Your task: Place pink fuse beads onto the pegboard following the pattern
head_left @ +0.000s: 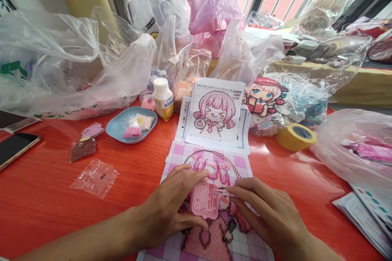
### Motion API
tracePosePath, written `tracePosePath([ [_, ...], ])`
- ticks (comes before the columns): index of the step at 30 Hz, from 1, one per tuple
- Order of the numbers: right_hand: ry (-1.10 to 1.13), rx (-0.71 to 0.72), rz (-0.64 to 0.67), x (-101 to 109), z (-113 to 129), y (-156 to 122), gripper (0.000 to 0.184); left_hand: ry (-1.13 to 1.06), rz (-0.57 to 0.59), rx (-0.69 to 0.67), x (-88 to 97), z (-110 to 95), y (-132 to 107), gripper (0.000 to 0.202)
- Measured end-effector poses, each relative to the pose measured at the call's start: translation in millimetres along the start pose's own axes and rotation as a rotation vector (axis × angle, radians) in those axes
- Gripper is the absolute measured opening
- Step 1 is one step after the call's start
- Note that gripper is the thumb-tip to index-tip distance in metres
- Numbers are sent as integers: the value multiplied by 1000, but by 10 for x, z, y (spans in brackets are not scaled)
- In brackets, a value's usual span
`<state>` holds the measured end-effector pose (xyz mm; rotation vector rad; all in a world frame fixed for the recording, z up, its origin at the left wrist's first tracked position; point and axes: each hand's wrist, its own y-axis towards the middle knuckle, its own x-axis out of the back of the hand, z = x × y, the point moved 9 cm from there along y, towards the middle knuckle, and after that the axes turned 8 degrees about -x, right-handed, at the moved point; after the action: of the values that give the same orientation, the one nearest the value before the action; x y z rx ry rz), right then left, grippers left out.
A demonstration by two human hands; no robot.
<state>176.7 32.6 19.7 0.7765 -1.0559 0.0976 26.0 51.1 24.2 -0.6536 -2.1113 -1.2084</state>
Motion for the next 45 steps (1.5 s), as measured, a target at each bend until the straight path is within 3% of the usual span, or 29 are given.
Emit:
tracePosePath([
  [13, -13, -32, -74, 120, -14, 44, 15, 31, 21, 23, -15, 17, -18, 63],
  [22, -55, -83, -120, 235, -122, 70, 12, 123, -81, 88, 57, 103, -46, 62],
  [45, -75, -72, -48, 145, -132, 87, 7, 76, -115, 121, 39, 147, -85, 64],
])
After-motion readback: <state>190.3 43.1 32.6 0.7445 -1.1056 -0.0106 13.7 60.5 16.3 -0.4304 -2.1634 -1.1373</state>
